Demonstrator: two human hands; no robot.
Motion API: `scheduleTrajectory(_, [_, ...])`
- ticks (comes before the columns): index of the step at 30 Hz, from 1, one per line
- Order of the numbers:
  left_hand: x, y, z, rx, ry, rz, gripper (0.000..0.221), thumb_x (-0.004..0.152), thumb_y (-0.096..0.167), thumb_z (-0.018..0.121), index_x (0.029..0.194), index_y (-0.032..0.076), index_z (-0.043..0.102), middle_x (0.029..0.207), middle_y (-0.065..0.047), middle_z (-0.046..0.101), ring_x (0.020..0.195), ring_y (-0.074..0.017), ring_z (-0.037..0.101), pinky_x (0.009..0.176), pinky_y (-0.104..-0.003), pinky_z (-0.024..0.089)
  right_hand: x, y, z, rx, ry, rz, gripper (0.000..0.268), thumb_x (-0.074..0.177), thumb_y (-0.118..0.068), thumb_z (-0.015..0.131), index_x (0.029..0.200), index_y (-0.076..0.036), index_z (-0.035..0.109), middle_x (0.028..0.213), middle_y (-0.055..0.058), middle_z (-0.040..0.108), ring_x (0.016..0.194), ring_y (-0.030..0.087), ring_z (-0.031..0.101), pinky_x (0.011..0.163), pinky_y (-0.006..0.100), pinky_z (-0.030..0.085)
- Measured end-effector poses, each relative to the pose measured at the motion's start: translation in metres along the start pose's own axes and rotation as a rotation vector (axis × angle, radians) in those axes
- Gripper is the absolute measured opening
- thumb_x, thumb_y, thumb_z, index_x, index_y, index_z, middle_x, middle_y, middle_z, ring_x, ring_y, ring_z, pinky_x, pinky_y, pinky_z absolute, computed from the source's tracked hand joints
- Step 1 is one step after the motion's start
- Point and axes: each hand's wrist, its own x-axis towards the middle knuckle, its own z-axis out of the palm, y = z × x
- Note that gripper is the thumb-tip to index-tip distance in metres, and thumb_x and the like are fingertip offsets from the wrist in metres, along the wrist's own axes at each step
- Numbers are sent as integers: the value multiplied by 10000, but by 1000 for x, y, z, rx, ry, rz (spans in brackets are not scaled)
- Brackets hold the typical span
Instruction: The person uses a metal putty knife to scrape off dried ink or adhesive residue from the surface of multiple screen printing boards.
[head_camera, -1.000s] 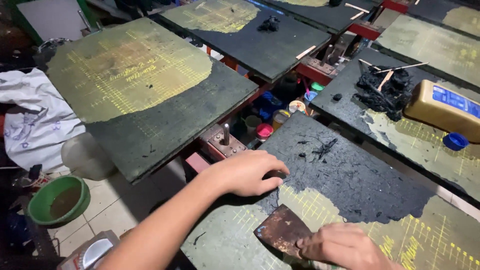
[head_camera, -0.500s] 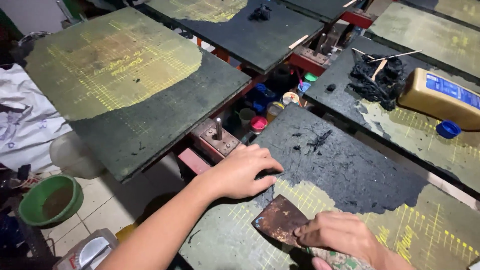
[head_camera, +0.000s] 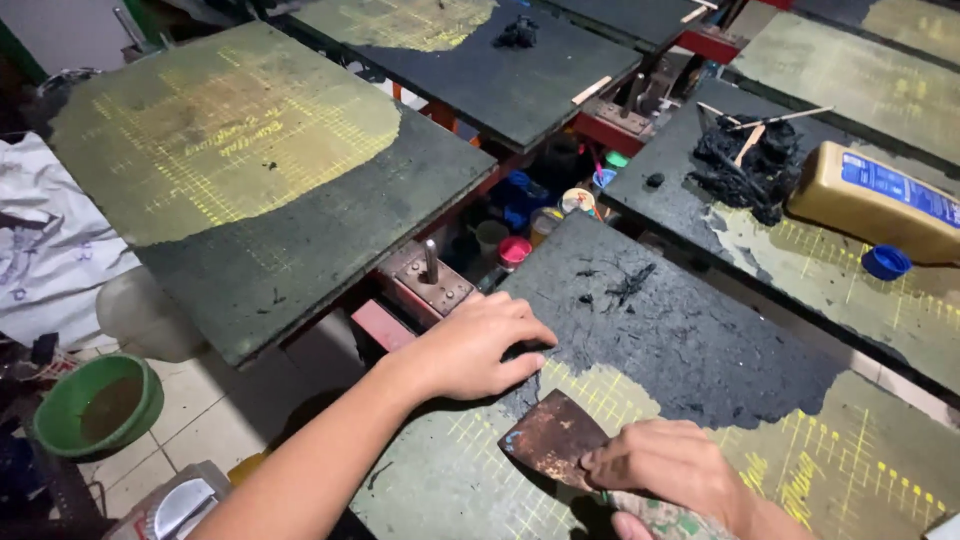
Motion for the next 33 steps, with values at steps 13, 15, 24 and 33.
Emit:
scheduleTrajectory(13, [1, 2, 1, 36, 23, 2, 403, 1003, 372, 496, 1311, 189, 679, 1178, -49, 655, 1112, -263, 546, 932, -446, 385, 1, -4, 6, -45, -47, -67, 351, 991, -306, 503, 889, -27, 691, 863, 105, 740, 650, 224, 737, 552, 308, 576])
scheduleTrajectory(15, [-2, 5, -2, -5, -6, -31, 395, 1006, 379, 514, 1310, 183, 673, 1244, -47, 660, 1187, -252, 553, 1003, -463, 364, -10, 7, 14, -117, 63, -46, 242, 864, -203, 543, 816, -32, 707, 779, 103, 782, 658, 176, 812, 519, 224, 683])
scheduleTrajectory(24, [-43, 21, -25, 56, -162, -96, 441, 1028, 237, 492, 1442, 109, 569, 1542, -109, 509, 1438, -280, 436, 1213, -470, 287, -13, -5, 3, -71, 114, -45, 383, 930, -387, 553, 732, -96, 704, 624, -7, 723, 478, 67, 704, 407, 212, 593])
scheduleTrajectory(33, [-72, 3, 33, 73, 111, 70, 532, 1058, 303, 415, 1542, 82, 441, 1645, -171, 324, 1532, -377, 208, 1213, -559, 77, -17, -2, 11, -162, 22, -90, 308, 952, -369, 632, 765, -141, 721, 640, -34, 720, 466, 29, 654, 394, 197, 560])
